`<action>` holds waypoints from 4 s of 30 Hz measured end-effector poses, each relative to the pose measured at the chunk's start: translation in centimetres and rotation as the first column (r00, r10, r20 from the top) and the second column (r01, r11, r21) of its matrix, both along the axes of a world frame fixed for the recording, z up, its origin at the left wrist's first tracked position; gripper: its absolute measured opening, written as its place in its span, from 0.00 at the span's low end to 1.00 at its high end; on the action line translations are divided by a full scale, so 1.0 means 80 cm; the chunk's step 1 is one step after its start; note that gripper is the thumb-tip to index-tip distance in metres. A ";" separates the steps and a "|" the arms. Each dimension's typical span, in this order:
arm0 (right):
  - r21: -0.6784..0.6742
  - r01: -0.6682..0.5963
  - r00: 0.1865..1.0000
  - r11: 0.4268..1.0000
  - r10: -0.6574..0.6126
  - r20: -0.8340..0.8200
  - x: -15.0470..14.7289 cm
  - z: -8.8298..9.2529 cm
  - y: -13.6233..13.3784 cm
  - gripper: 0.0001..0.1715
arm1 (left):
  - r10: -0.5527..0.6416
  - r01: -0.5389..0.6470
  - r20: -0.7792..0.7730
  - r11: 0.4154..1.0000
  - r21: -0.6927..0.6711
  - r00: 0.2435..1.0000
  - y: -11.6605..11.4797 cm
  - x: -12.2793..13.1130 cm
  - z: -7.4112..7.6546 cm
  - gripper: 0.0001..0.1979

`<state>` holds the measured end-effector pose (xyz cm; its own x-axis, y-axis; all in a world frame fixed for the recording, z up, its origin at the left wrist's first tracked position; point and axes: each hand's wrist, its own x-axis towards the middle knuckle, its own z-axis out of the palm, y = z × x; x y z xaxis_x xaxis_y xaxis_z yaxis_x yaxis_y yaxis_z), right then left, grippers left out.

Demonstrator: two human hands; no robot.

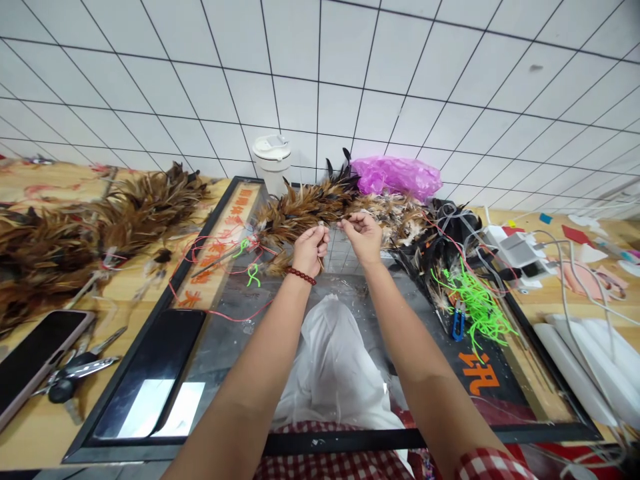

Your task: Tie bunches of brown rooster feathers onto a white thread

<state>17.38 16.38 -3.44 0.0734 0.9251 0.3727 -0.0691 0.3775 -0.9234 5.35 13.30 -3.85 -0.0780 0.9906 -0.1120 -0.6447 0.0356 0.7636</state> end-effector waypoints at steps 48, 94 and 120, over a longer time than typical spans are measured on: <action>0.176 -0.031 0.978 0.984 -0.007 0.210 -0.001 -0.010 -0.003 0.11 | 0.135 -0.126 -0.187 0.990 0.059 0.973 0.007 0.018 -0.017 0.15; 0.164 -0.166 0.959 0.972 0.120 0.258 0.009 -0.012 0.003 0.19 | -0.123 0.134 -0.225 0.990 0.033 0.966 -0.004 0.015 -0.007 0.17; 0.175 -0.146 0.944 0.974 0.084 0.319 0.013 -0.013 0.000 0.18 | -0.022 0.020 -0.165 1.000 -0.014 0.986 -0.001 0.010 -0.007 0.13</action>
